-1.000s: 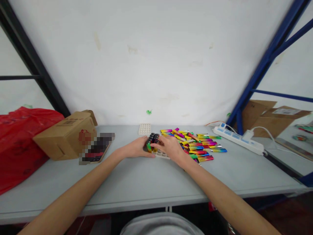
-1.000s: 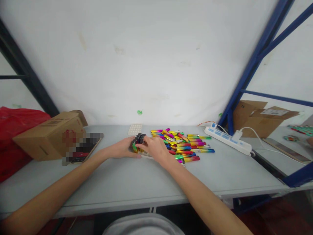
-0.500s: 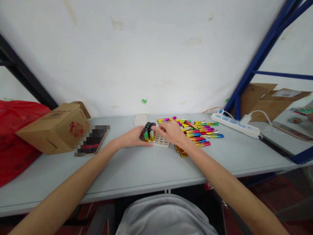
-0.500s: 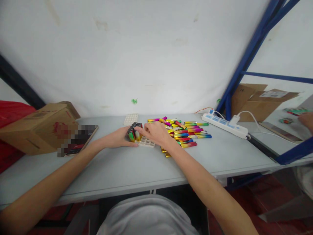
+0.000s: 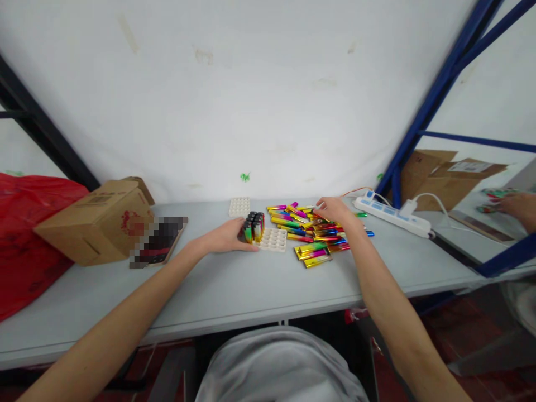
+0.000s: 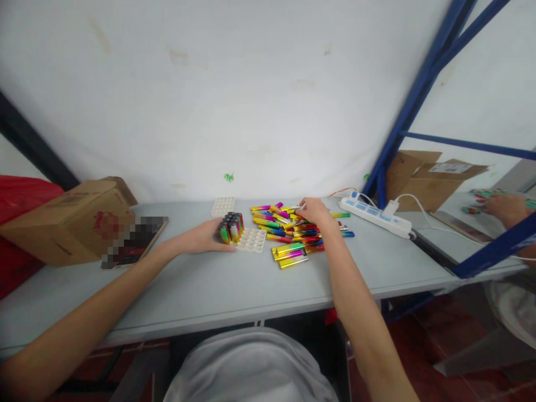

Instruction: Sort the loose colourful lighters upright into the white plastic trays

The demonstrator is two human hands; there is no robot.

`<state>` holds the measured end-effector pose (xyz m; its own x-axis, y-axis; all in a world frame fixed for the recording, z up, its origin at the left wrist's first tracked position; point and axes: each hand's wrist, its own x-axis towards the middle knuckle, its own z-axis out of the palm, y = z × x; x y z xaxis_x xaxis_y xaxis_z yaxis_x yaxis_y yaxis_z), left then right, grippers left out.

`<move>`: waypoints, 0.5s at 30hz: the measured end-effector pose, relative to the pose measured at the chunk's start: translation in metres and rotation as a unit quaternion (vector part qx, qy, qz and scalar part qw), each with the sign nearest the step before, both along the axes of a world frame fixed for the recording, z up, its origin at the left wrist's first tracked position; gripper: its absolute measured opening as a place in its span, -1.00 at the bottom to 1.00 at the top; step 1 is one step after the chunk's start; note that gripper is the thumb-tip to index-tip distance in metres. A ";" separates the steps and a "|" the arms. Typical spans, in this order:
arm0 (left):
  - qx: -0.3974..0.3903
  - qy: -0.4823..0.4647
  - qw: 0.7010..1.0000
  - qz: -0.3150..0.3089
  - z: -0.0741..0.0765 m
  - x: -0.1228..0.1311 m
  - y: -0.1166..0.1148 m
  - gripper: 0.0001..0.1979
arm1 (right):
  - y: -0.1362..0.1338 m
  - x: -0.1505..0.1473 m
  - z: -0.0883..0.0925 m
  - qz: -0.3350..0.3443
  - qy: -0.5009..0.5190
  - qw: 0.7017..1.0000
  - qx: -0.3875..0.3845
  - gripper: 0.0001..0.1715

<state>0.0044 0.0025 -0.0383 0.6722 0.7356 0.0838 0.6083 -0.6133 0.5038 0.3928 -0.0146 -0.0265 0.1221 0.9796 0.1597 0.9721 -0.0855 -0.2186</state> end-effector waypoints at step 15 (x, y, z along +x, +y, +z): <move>0.016 -0.016 1.000 -0.009 -0.006 -0.002 0.003 -0.23 | -0.002 -0.048 -0.003 0.088 0.248 0.958 0.118 -0.69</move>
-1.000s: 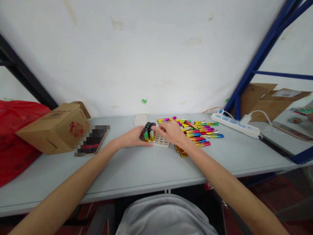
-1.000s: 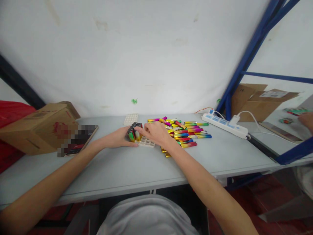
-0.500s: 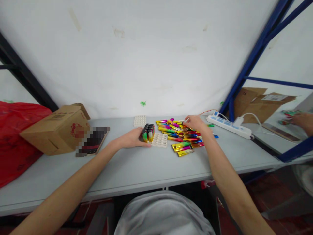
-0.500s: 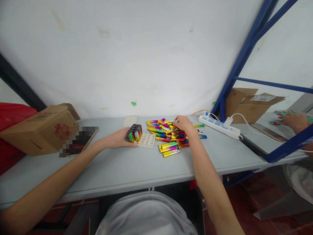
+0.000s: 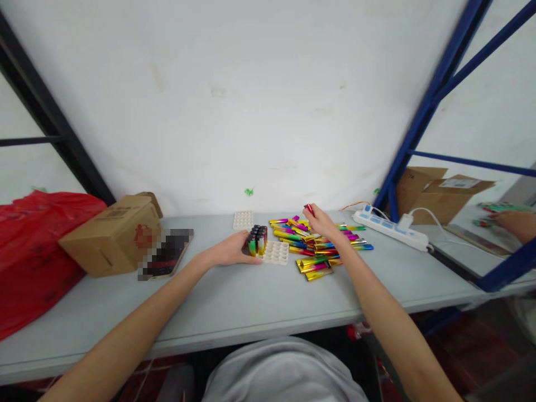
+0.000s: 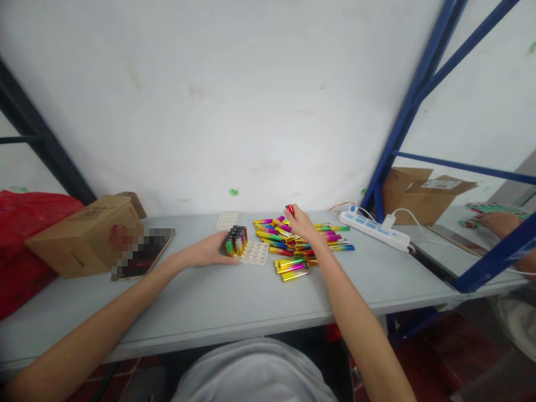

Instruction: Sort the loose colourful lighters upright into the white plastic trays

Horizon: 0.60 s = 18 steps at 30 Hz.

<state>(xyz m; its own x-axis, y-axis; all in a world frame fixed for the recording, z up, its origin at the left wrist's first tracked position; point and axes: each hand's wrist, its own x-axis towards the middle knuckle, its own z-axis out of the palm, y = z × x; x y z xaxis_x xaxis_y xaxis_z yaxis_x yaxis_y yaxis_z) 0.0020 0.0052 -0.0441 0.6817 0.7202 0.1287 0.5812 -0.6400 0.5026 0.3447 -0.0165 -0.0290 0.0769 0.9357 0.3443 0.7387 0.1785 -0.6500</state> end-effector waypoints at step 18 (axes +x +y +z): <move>-0.016 -0.011 0.999 -0.027 0.000 0.001 -0.003 -0.27 | -0.025 -0.089 -0.006 0.034 0.055 0.989 0.131 -0.55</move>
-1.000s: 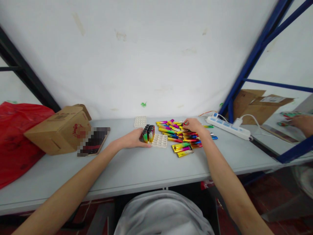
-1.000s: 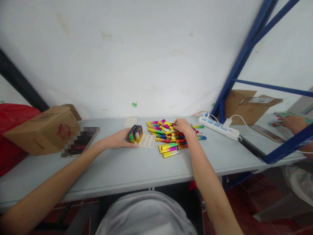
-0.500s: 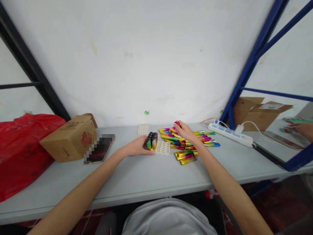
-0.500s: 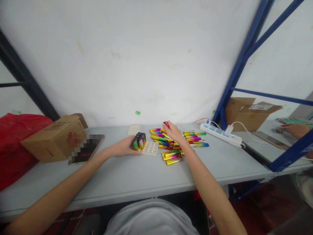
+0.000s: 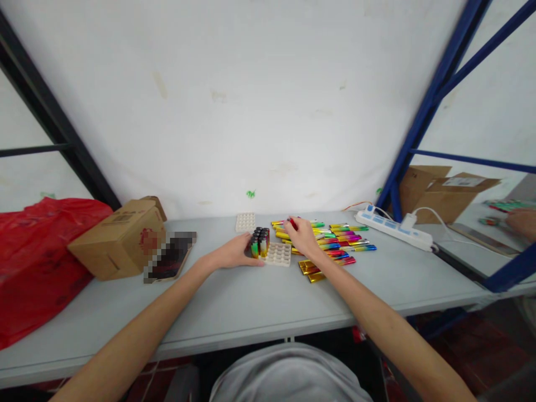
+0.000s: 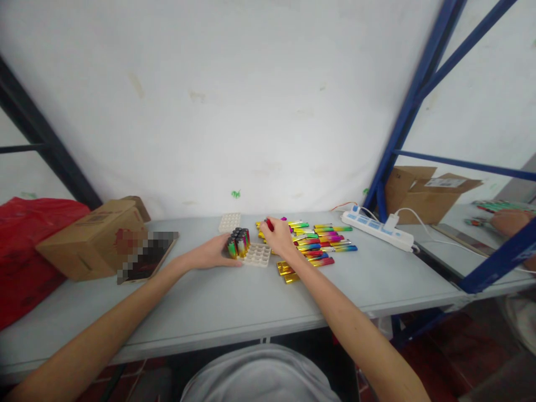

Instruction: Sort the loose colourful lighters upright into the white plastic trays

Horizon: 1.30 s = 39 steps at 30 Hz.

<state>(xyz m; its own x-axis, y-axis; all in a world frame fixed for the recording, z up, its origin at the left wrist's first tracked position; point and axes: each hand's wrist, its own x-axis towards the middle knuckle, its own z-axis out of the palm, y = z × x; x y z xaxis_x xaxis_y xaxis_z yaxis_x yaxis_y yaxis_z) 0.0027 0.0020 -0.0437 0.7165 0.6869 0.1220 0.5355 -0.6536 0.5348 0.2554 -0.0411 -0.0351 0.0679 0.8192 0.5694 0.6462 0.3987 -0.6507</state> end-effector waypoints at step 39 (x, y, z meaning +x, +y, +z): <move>0.001 -0.017 1.000 -0.004 0.003 0.000 -0.003 -0.29 | -0.020 -0.016 0.007 0.144 -0.339 0.928 -0.054 -0.41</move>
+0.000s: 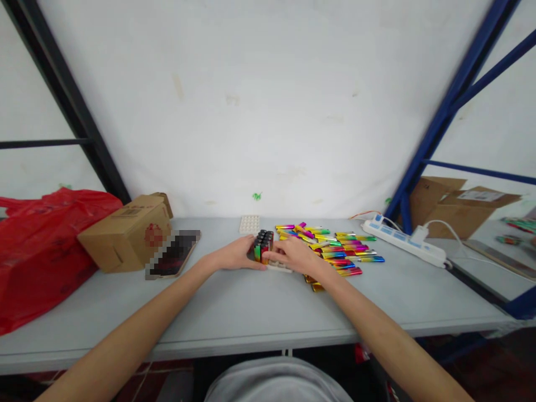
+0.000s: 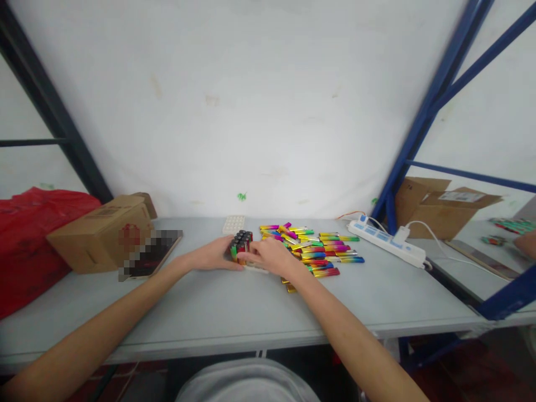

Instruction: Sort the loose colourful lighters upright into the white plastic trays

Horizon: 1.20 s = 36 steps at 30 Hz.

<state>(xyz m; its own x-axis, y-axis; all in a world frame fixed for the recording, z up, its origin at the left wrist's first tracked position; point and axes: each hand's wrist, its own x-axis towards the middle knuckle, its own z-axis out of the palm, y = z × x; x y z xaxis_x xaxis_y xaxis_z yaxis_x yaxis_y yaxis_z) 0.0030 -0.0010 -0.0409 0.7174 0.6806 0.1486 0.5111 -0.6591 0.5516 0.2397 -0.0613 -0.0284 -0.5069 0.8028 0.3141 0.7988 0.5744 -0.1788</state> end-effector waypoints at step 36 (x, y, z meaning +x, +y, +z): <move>0.018 0.012 1.000 0.019 -0.009 -0.003 0.010 -0.19 | 0.053 0.082 -0.020 -0.155 0.185 0.969 0.059 -0.70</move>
<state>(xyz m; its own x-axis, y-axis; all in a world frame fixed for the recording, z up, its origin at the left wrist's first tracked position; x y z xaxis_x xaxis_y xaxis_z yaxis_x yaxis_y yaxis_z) -0.0001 0.0092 -0.0503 0.6941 0.7025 0.1570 0.5489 -0.6577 0.5158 0.3215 -0.0085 -0.0487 -0.0819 0.8455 0.5276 0.8296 0.3512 -0.4341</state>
